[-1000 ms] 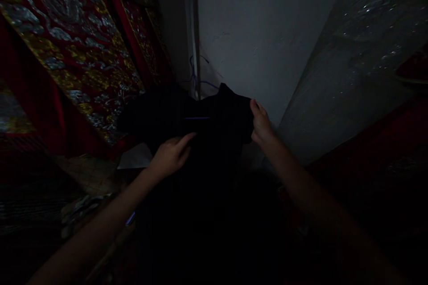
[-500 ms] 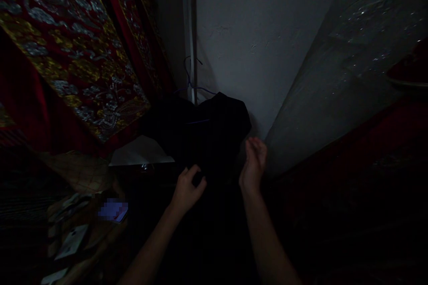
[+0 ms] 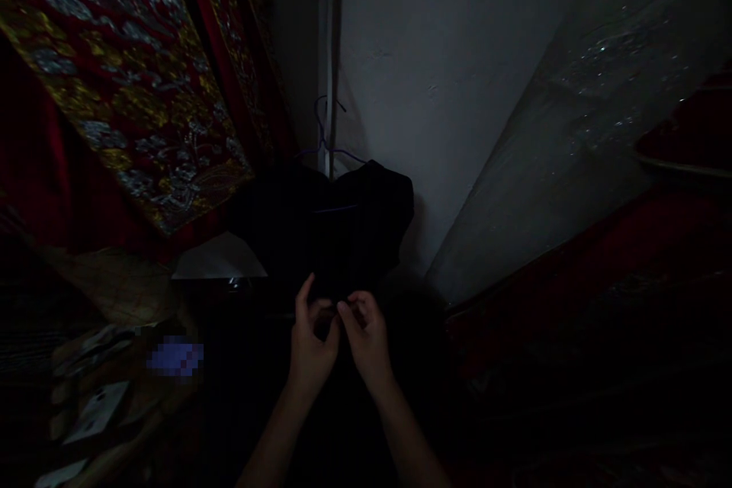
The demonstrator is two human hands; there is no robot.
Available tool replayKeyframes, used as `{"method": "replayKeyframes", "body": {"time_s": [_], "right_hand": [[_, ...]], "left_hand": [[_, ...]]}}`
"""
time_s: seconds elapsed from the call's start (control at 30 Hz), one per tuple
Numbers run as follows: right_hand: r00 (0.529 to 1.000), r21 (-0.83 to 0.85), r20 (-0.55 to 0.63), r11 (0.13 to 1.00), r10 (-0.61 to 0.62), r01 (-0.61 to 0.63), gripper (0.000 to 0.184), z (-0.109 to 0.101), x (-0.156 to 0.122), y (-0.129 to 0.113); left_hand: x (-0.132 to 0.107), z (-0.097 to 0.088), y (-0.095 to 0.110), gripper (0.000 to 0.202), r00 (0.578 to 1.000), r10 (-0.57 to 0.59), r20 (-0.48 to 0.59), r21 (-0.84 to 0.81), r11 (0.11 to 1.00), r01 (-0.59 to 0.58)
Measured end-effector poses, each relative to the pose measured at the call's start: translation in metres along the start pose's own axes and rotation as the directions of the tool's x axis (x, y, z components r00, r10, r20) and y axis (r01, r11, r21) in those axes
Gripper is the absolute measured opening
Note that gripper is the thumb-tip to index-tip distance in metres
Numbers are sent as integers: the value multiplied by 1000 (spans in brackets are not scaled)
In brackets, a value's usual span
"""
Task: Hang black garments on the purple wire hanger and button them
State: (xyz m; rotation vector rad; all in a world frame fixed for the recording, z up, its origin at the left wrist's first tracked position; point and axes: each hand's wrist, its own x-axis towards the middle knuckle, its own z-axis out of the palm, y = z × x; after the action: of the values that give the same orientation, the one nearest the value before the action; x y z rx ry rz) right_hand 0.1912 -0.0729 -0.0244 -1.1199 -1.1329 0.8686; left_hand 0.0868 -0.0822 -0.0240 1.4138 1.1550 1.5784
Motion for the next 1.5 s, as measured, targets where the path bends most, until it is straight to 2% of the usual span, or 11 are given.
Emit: {"method": "replayKeyframes", "body": {"time_s": [0.27, 0.4, 0.5, 0.8, 0.9, 1.03, 1.13, 1.2, 1.3, 1.4, 1.5], "right_hand": [[974, -146, 211, 988, 83, -53, 35, -16, 10, -12], [884, -52, 374, 958, 280, -282, 37, -20, 19, -24], [847, 40, 384, 910, 367, -413, 35, -17, 33, -32], [975, 330, 144, 921, 168, -207, 18, 41, 151, -121], [986, 334, 142, 934, 84, -128, 21, 58, 165, -145], [981, 295, 192, 955, -33, -25, 21, 54, 152, -147], [974, 226, 216, 974, -71, 21, 23, 42, 143, -143], [967, 176, 229, 982, -108, 68, 23, 36, 141, -145], [946, 132, 259, 978, -193, 164, 23, 32, 140, -154], [939, 154, 248, 966, -240, 207, 24, 31, 142, -155], [952, 158, 189, 964, -242, 213, 24, 35, 148, -131]], "left_hand": [[-4, 0, -16, 58, 997, -64, -33, -100, 993, 60], [-4, -1, -27, 26, 994, -86, -74, -36, 996, 83], [0, -4, -28, 17, 999, -33, -41, 37, 999, 35], [24, -15, -63, 7, 988, 43, 146, 280, 956, -83], [35, -16, -72, 4, 979, 22, 204, 326, 941, -89], [68, -22, -38, 10, 929, 57, 365, 343, 920, -191], [105, -28, 20, 30, 931, 306, 199, 244, 904, -350], [132, -30, 61, 30, 861, 505, 57, 230, 833, -503], [168, -30, 104, 27, 758, 637, 138, 305, 701, -645], [184, -25, 119, 13, 696, 673, 249, 346, 610, -713], [182, -18, 120, 11, 696, 682, 225, 388, 593, -706]]}}
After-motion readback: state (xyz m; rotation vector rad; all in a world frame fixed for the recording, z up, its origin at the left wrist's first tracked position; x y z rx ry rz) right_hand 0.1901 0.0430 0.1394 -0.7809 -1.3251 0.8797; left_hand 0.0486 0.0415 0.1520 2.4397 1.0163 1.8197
